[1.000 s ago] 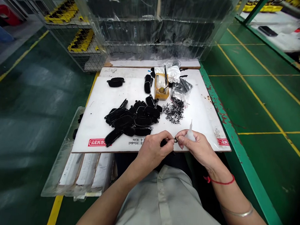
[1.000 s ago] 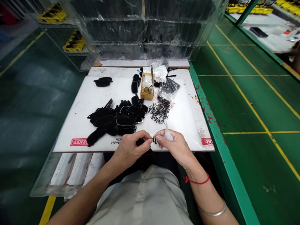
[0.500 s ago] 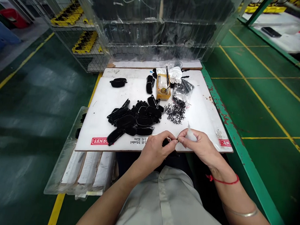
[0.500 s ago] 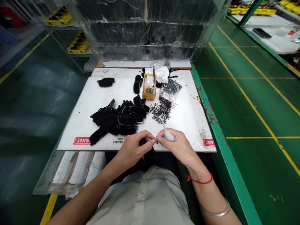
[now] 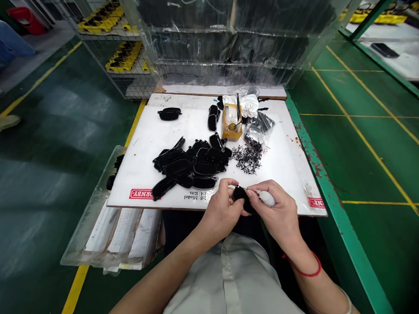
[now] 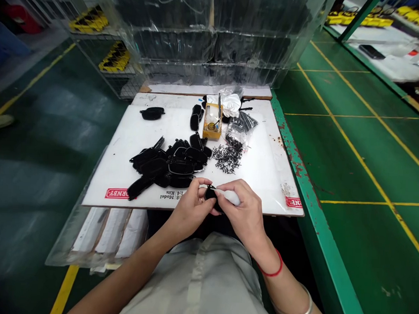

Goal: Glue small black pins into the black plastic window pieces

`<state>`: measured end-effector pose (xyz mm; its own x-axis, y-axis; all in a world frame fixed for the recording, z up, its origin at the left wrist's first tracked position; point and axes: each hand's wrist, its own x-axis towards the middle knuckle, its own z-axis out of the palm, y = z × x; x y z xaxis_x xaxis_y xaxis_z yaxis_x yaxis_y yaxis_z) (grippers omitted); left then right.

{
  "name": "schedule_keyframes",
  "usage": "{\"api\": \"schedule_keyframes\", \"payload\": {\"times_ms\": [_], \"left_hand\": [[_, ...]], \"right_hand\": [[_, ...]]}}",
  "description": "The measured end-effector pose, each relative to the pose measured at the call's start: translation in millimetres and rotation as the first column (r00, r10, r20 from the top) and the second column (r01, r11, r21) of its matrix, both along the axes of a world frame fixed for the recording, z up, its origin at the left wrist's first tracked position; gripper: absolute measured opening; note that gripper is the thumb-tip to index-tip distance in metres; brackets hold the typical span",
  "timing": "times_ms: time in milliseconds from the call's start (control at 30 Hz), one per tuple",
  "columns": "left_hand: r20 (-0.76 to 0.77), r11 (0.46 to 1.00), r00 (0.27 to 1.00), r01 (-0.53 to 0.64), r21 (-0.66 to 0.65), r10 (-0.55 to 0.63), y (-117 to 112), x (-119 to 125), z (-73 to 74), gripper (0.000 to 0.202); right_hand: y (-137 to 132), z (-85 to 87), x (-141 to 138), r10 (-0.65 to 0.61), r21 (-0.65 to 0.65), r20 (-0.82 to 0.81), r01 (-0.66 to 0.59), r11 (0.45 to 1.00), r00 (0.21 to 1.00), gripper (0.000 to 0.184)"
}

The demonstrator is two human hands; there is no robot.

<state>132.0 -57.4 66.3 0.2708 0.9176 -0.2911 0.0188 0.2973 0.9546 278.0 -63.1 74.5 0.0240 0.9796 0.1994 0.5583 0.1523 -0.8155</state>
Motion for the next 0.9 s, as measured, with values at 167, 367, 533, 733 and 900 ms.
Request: {"api": "schedule_keyframes", "payload": {"times_ms": [167,367,533,733,900], "left_hand": [[-0.042,0.999,0.999,-0.010,0.044,0.012,-1.4,1.9,10.6,0.029],[-0.131,0.995,0.991,0.025,0.100,-0.012,-4.7,4.4,12.4,0.031],[-0.071,0.997,0.997,0.045,0.055,-0.041,-3.9,2.6,8.6,0.024],[0.056,0.997,0.998,0.039,-0.064,-0.035,-0.2,-2.5,13.5,0.020],[0.114,0.986,0.992,0.067,-0.150,-0.050,2.5,-3.2,21.3,0.017]], "right_hand": [[-0.8,-5.2,-0.5,0.043,0.069,0.093,-0.050,0.996,0.995,0.006],[-1.9,-9.0,-2.2,0.013,0.101,0.180,-0.032,0.994,0.984,0.008],[1.1,-6.9,0.4,-0.042,-0.167,-0.036,0.035,0.985,0.998,0.019],[3.0,-7.2,17.6,-0.127,-0.391,-0.281,0.008,0.920,0.951,0.028],[1.7,-14.0,22.6,-0.116,-0.502,-0.451,-0.144,0.853,0.885,0.031]]}}
